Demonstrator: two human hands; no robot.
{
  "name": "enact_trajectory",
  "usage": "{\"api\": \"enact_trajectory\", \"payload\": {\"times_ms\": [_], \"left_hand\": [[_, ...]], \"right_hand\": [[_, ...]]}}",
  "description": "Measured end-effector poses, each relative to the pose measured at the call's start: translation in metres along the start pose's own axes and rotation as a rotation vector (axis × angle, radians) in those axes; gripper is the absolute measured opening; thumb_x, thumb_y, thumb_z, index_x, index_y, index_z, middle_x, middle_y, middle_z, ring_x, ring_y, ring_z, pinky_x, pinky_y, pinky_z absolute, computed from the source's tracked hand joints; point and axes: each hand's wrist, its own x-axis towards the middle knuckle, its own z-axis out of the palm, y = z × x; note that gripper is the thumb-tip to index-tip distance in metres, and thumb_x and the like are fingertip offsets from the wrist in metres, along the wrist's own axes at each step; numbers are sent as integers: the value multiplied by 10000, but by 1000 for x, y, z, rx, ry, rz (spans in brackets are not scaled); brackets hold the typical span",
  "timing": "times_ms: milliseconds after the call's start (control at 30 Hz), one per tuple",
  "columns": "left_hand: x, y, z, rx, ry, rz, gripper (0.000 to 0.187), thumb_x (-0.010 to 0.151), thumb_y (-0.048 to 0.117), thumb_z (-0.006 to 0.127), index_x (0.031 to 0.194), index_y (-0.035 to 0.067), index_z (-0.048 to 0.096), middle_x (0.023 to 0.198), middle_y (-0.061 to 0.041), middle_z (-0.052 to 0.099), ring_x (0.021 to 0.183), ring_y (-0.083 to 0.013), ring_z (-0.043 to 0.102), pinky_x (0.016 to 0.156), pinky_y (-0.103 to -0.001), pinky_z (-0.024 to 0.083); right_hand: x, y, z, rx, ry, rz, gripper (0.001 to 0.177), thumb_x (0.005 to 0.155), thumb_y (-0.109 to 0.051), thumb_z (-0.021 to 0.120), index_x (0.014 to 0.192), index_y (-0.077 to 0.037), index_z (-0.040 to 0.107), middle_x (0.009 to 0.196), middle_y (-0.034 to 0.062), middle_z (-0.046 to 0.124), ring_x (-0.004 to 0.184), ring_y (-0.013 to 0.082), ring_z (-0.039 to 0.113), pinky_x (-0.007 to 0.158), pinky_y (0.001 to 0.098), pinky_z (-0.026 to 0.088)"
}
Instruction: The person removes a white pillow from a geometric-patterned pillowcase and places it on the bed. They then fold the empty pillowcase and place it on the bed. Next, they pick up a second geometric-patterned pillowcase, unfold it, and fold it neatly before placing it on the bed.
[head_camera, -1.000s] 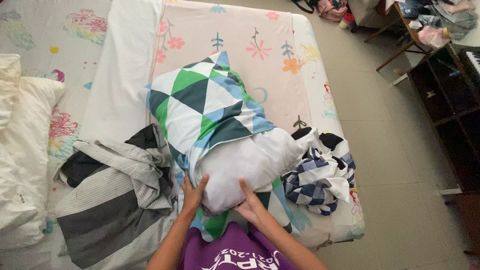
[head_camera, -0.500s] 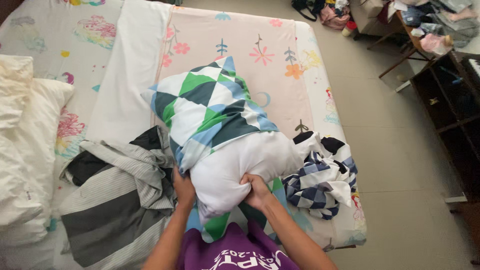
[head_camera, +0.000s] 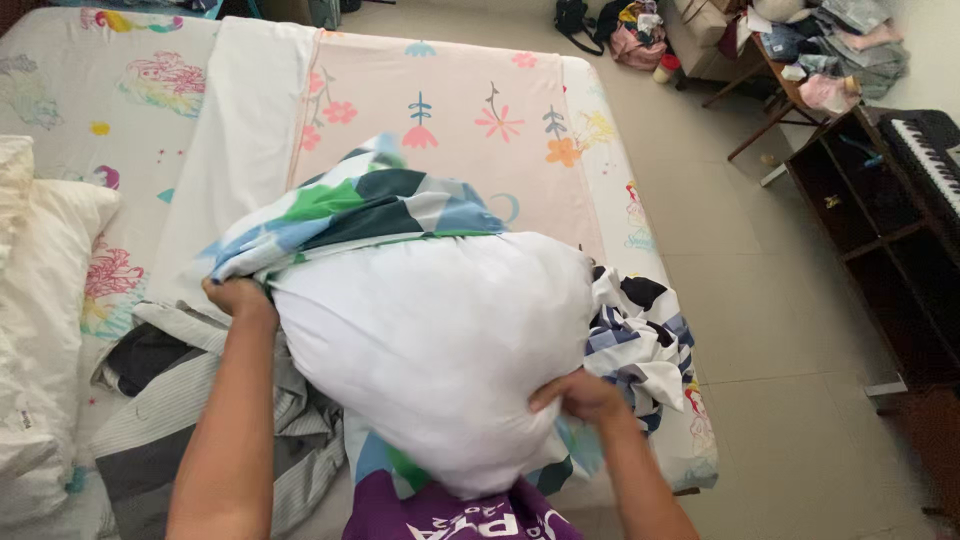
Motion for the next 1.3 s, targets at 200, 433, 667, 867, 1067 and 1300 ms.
{"api": "enact_trajectory", "payload": {"times_ms": [200, 433, 667, 867, 1067, 1300], "left_hand": [[-97, -49, -107, 767, 47, -48, 417, 1052, 279, 433, 1084, -91, 623, 1107, -305, 656, 1022, -420, 646, 921, -503, 515], [-255, -61, -211, 1274, -217, -128, 483, 1009, 323, 471, 1152, -109, 635, 1092, -400, 651, 1046, -550, 612, 901, -591, 460], [-261, -8, -140, 1109, -235, 296, 575, 860, 87, 579, 1397, -47, 422, 1398, -296, 443, 1330, -481, 431, 1133, -530, 339], [-285, 61, -51, 1082, -564, 686, 747, 698, 26, 615, 1427, 28, 454, 1493, -213, 404, 1454, -410, 344, 1141, -602, 217], [-315, 60, 30, 1298, -966, 862, 609, 819, 302, 752, 1367, 131, 549, 1542, -125, 390, 1495, -296, 297, 1180, -595, 188], [-308, -2, 115, 1309, -1169, 1090, 519, 840, 425, 734, 1323, 279, 612, 1559, -133, 376, 1469, -352, 283, 1107, -704, 222]], "right_hand": [[-14, -5, -13, -64, 255, 207, 648, 750, -10, 757, 1376, 20, 592, 1256, 171, 711, 1153, 334, 664, 1045, 481, 495], [9, 108, -48, -149, 787, 267, 486, 857, -135, 628, 1337, -64, 606, 1235, 176, 718, 1141, 357, 682, 1003, 519, 516], [76, 70, -60, -889, 1149, -482, 481, 828, -290, 728, 1247, -69, 643, 1257, 221, 596, 1215, 410, 530, 1030, 483, 436], [125, 5, 22, -1043, 824, -435, 1071, 737, -517, 914, 1472, 44, 374, 1399, 293, 486, 1299, 424, 466, 1049, 511, 376], [112, -5, 43, -815, 743, -407, 521, 771, -353, 826, 1198, -72, 723, 1058, 118, 771, 989, 262, 744, 878, 381, 543], [66, -6, 63, -483, 452, -553, 207, 948, -202, 707, 1035, -25, 770, 827, -38, 676, 768, 55, 552, 707, 264, 473]]}}
